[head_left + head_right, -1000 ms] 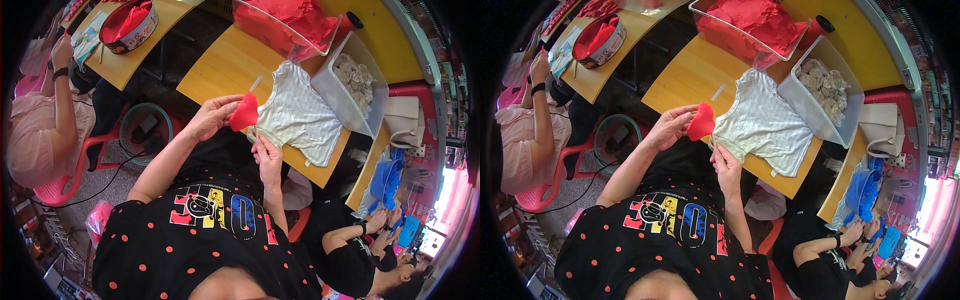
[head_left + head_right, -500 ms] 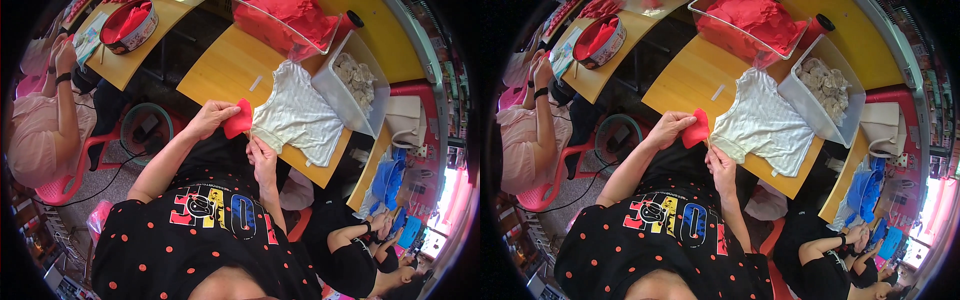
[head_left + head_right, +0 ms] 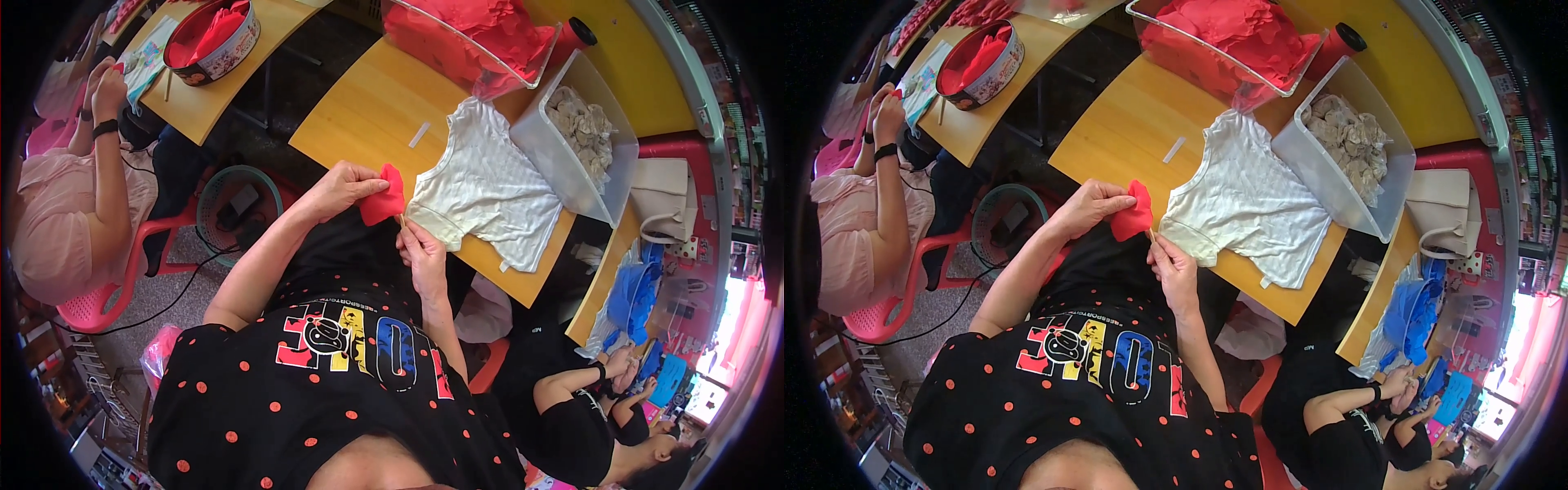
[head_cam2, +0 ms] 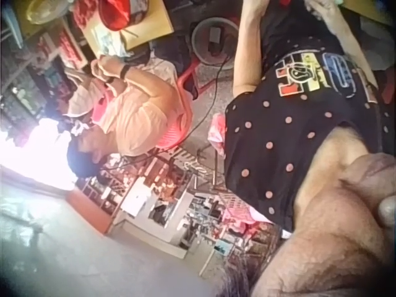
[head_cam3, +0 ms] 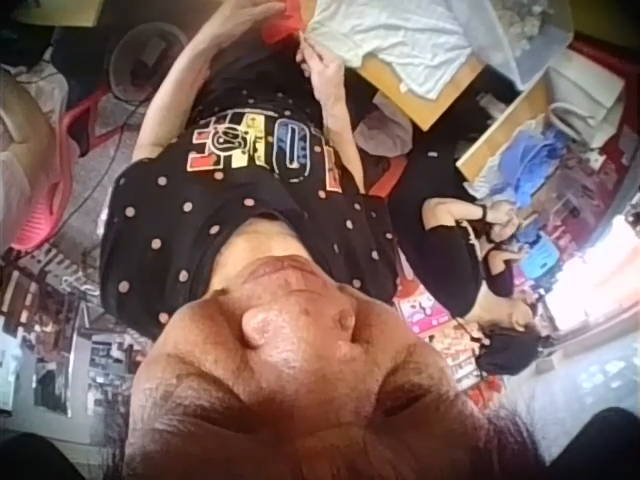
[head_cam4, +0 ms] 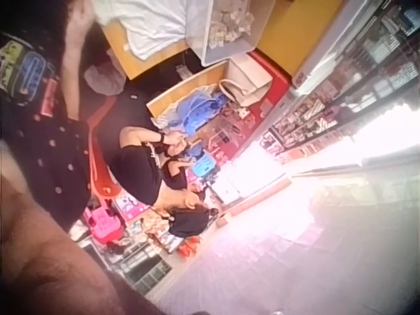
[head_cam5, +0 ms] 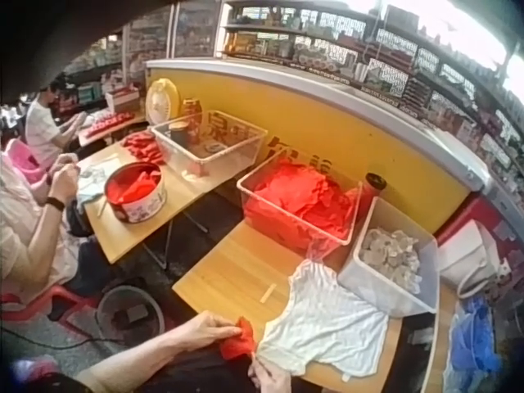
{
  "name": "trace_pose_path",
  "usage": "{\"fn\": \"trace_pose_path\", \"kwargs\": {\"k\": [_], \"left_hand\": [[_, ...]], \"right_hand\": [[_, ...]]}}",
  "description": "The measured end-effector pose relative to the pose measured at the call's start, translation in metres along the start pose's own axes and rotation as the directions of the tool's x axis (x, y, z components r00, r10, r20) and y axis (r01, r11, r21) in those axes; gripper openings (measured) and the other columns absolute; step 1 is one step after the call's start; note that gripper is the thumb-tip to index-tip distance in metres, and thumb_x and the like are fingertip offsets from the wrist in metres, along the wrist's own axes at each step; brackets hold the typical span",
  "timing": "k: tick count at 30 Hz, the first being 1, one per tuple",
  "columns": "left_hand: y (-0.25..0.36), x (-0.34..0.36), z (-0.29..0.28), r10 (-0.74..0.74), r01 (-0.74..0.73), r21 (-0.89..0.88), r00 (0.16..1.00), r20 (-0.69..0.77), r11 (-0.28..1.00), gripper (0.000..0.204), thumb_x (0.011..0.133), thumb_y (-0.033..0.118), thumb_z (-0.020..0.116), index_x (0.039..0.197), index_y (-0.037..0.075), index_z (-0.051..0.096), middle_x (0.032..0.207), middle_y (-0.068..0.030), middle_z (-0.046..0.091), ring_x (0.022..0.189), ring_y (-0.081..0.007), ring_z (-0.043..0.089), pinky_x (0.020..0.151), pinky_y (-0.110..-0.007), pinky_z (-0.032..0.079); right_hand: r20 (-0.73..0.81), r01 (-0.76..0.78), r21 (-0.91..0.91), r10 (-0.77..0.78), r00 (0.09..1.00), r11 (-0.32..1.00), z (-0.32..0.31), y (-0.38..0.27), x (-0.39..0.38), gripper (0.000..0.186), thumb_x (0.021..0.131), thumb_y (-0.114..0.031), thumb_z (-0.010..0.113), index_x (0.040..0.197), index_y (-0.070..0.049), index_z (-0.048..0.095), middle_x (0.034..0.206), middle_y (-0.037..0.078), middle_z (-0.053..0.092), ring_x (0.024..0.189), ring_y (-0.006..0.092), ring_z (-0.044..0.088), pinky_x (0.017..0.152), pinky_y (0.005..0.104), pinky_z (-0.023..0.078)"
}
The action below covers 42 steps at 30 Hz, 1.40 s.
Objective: The recorder is crafting a decorative rose from red leather pieces and white stuffing material.
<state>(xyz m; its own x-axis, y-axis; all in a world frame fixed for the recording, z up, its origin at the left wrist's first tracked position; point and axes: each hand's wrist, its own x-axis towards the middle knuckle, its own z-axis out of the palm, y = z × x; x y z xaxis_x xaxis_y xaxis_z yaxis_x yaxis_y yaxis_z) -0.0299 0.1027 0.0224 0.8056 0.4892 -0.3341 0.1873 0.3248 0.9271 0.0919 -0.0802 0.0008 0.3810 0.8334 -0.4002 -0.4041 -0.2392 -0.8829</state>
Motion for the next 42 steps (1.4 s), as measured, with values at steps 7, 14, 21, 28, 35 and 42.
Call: {"fn": "trace_pose_path", "kwargs": {"k": [7,14,21,28,35,42], "left_hand": [[0.01,-0.003,0.0,-0.045,0.041,0.167,0.999,0.024,0.985,0.027,0.091,0.02,0.06,0.087,-0.005,0.068,0.07,0.003,0.06,0.063,-0.003,0.049,0.055,-0.021,0.041],[0.002,-0.001,-0.006,0.084,-0.085,0.019,0.996,0.015,0.996,0.032,0.091,0.023,0.06,0.105,-0.006,0.063,0.087,-0.0044,0.066,0.075,-0.0073,0.06,0.069,-0.022,0.049],[-0.003,0.004,-0.009,-0.038,-0.004,-0.378,0.994,-0.102,0.926,0.032,0.093,0.022,0.058,0.108,-0.006,0.062,0.093,-0.011,0.067,0.083,-0.0162,0.066,0.076,-0.028,0.054],[-0.017,0.01,0.004,-0.019,-0.065,-0.444,0.983,-0.181,0.894,0.028,0.092,0.021,0.058,0.104,-0.004,0.063,0.091,-0.0091,0.067,0.08,-0.0154,0.066,0.072,-0.027,0.054],[-0.007,0.007,0.005,-0.047,-0.101,-0.549,0.967,-0.25,0.83,0.026,0.092,0.018,0.058,0.106,-0.004,0.061,0.094,-0.0101,0.067,0.081,-0.0161,0.066,0.074,-0.028,0.054],[-0.008,0.005,0.01,-0.017,-0.104,-0.528,0.976,-0.219,0.843,0.023,0.089,0.012,0.062,0.104,-0.005,0.063,0.092,-0.0109,0.067,0.081,-0.0164,0.064,0.072,-0.027,0.054]], "right_hand": [[-0.064,0.113,-0.241,-0.132,0.989,0.964,0.002,0.004,0.003,0.028,0.093,-0.014,0.056,0.118,-0.003,0.062,0.072,-0.003,0.055,0.055,0.0021,0.043,0.049,0.0163,0.034],[-0.06,0.067,-0.135,-0.076,0.995,0.989,0.009,0.007,0.003,0.028,0.093,-0.015,0.056,0.118,-0.002,0.061,0.072,-0.002,0.055,0.056,0.0019,0.042,0.05,0.0164,0.034],[-0.043,0.081,-0.1,-0.085,0.995,0.992,0.014,0.001,0.004,0.029,0.093,-0.016,0.056,0.118,-0.002,0.06,0.075,-0.002,0.054,0.054,0.0015,0.038,0.046,0.0156,0.029],[0.001,-0.001,0.288,0.001,1.0,0.958,0.026,0.009,-0.004,0.026,0.094,-0.016,0.054,0.115,-0.001,0.06,0.073,-0.003,0.051,0.05,0.0012,0.034,0.044,0.0161,0.025],[0.035,-0.023,0.28,0.013,0.999,0.96,0.019,0.006,-0.003,0.027,0.095,-0.013,0.053,0.118,-0.002,0.058,0.073,-0.002,0.051,0.048,0.0007,0.03,0.043,0.016,0.023],[0.041,-0.026,0.311,0.014,0.999,0.95,0.026,0.008,0.0,0.028,0.095,-0.014,0.053,0.118,-0.001,0.058,0.073,-0.003,0.05,0.05,0.0008,0.032,0.043,0.0158,0.023]]}}
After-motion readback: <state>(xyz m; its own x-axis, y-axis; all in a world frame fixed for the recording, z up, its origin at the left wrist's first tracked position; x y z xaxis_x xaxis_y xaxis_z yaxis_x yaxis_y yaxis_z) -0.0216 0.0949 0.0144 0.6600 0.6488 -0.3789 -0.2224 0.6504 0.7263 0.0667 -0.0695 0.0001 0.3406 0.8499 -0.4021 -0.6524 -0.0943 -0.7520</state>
